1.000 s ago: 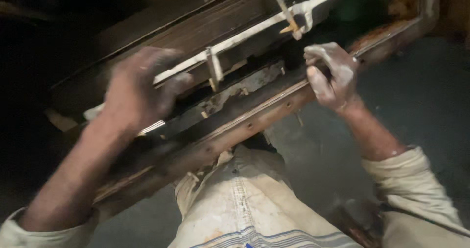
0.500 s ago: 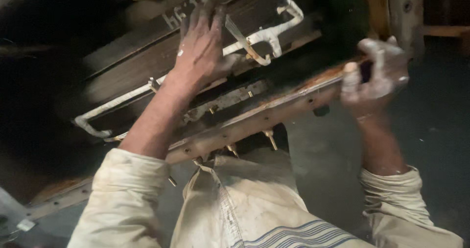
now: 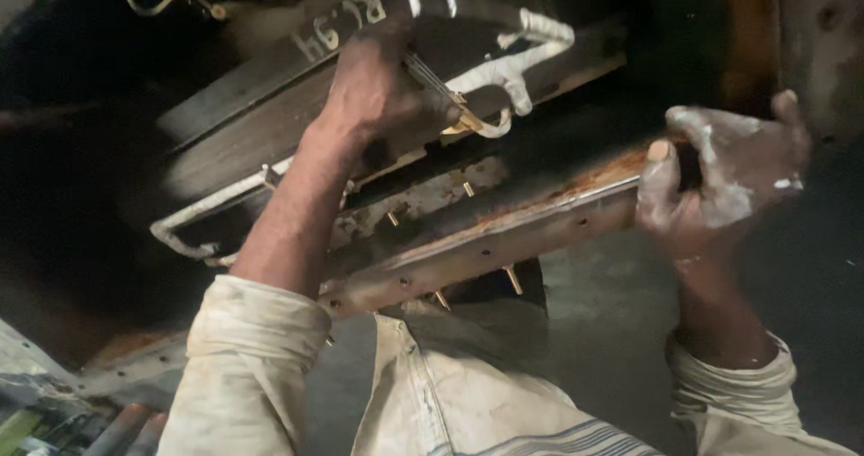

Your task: The person uses a spanner to tighten fasteners on a bolted metal frame of an electrical assembly, working around the frame edge. They then lift and position a white insulated bar across the assembly, holding it in place while continuing to work on the fasteners beneath it.

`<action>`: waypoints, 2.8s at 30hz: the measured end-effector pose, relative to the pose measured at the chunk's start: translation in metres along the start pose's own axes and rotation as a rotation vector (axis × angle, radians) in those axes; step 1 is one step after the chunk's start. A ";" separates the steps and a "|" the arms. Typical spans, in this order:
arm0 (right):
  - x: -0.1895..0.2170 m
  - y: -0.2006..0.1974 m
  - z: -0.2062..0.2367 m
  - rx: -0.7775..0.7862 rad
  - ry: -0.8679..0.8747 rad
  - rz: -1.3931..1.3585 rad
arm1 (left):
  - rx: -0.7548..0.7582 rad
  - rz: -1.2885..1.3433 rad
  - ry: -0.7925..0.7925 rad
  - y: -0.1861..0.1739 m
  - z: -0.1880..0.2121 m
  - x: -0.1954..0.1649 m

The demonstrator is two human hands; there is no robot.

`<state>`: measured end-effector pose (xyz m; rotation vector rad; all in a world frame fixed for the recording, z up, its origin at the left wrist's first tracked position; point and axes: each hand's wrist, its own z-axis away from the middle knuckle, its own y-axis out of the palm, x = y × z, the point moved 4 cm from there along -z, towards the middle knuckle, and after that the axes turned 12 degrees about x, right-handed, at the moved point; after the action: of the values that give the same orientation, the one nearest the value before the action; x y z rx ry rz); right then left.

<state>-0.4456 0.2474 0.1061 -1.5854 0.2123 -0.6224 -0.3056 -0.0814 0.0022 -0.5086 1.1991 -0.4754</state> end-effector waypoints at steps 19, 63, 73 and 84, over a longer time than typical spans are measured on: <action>0.013 -0.006 -0.008 -0.002 0.005 0.053 | -0.077 -0.152 -0.004 0.019 0.079 -0.080; 0.072 0.172 -0.118 1.249 -0.615 0.267 | 0.637 -0.238 -0.180 0.004 0.023 0.001; 0.072 0.172 -0.096 1.005 -0.622 0.096 | 0.222 -0.099 -0.295 0.035 0.102 -0.072; 0.117 0.165 -0.109 1.411 -0.210 0.064 | 0.435 -0.086 -0.437 0.058 0.124 0.008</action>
<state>-0.3662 0.0748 -0.0231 -0.2605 -0.3026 -0.3672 -0.1801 -0.0252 -0.0045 -0.2682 0.6311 -0.6412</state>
